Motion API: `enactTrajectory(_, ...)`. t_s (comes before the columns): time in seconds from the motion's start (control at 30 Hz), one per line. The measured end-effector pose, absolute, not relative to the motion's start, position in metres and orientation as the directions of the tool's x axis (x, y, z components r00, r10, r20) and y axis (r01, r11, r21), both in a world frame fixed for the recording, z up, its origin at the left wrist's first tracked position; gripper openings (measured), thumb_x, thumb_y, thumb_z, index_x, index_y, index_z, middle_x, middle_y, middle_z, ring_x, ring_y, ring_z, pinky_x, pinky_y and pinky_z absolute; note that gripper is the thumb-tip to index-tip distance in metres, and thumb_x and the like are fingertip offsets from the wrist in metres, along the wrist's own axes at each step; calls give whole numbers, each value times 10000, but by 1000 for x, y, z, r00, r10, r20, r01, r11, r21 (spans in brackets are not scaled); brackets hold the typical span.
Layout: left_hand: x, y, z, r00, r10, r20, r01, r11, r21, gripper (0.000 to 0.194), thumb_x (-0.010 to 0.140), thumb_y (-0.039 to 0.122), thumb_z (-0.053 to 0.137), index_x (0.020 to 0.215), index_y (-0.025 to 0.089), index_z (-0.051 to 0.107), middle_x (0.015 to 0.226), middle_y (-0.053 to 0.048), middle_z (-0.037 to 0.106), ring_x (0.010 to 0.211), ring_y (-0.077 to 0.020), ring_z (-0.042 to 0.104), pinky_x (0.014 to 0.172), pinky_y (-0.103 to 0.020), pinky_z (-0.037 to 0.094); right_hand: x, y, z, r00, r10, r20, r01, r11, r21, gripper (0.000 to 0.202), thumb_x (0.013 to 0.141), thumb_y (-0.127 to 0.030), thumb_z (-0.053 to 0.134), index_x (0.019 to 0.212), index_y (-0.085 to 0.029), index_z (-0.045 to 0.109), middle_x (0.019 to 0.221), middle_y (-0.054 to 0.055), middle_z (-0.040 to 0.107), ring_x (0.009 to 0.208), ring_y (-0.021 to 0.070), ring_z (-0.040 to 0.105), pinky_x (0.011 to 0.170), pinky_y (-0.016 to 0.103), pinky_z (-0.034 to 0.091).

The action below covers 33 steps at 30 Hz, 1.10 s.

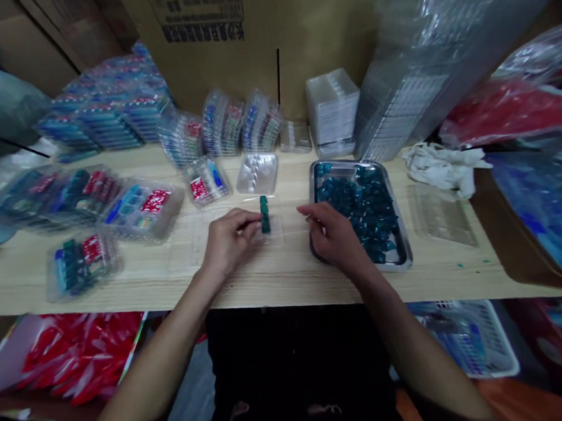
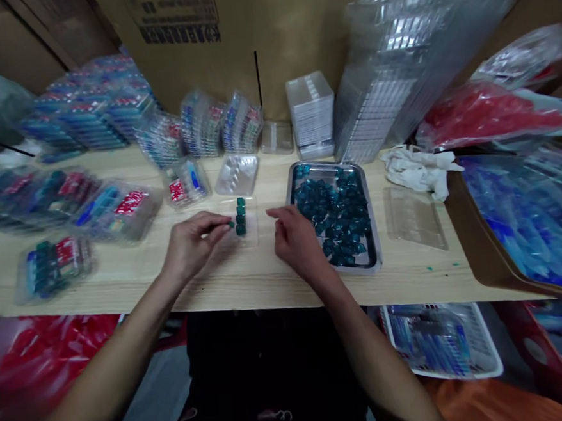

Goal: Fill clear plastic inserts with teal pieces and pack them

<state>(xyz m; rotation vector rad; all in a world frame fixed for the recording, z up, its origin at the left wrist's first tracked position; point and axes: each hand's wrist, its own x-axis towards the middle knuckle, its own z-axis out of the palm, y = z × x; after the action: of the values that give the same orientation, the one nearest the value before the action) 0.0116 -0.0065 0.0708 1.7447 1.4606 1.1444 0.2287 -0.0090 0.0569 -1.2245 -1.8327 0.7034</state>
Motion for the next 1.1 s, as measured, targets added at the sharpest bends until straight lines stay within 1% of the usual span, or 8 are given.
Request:
enactTrajectory(0.13,8,-12,41,211,951,227,636,-310,707,181,815,188,645,936,236,770,887,-50,739,810,-190,677,775,-315,515,207,-26,47,-508,839,192,633,516,-577,416,736,23,443,1048,-123,677,1139,148,663,1120,229,595,1004,369,460)
enactTrajectory(0.3,9,-8,25,289,916,278,619,-400,676,173,854,217,621,918,240,779,941,-76,746,847,-200,692,777,-319,523,190,-36,44,-554,828,82,706,520,-481,384,725,48,430,987,-96,672,1030,144,675,1027,242,600,950,355,466)
enactTrajectory(0.43,4,-8,26,244,928,282,601,-373,707,166,844,231,636,917,241,786,944,-82,743,859,-205,689,788,-325,530,193,-30,39,-550,830,96,677,510,-531,371,732,38,441,974,-108,681,1027,130,674,1041,242,584,949,357,457)
enactTrajectory(0.53,-1,-8,25,97,977,191,532,-213,820,187,829,256,664,977,223,772,950,-76,757,866,-203,692,826,-332,526,197,-28,32,-545,828,127,646,512,-566,382,737,37,439,986,-118,684,1041,126,676,1069,239,574,961,361,453)
enactTrajectory(0.7,2,-6,27,-50,998,-42,199,51,979,233,756,313,737,938,171,770,897,-65,765,799,-184,689,793,-317,527,196,-31,31,-536,830,155,642,520,-563,422,743,29,438,1068,-101,673,1044,141,670,1070,252,570,964,382,458)
enactTrajectory(0.87,10,-12,41,-46,979,-197,-162,187,969,324,693,332,808,960,152,765,864,-56,758,737,-147,679,770,-285,532,187,-31,40,-415,870,266,593,480,-646,459,805,-13,417,1204,-142,604,1077,124,666,1047,238,591,943,373,464)
enactTrajectory(0.97,15,-20,47,-52,984,-170,-96,164,982,318,688,313,811,956,147,765,865,-59,762,755,-153,681,757,-272,530,180,-26,41,-321,912,256,536,398,-745,316,876,-108,426,1149,-150,578,973,99,683,897,210,641,840,336,481)
enactTrajectory(1.1,22,-31,48,-46,998,-43,156,50,987,282,782,312,701,1007,155,768,942,-75,773,833,-185,700,783,-294,542,174,-20,42,-289,940,180,537,315,-783,194,878,-219,489,1057,-167,544,810,41,671,732,187,634,697,288,443)
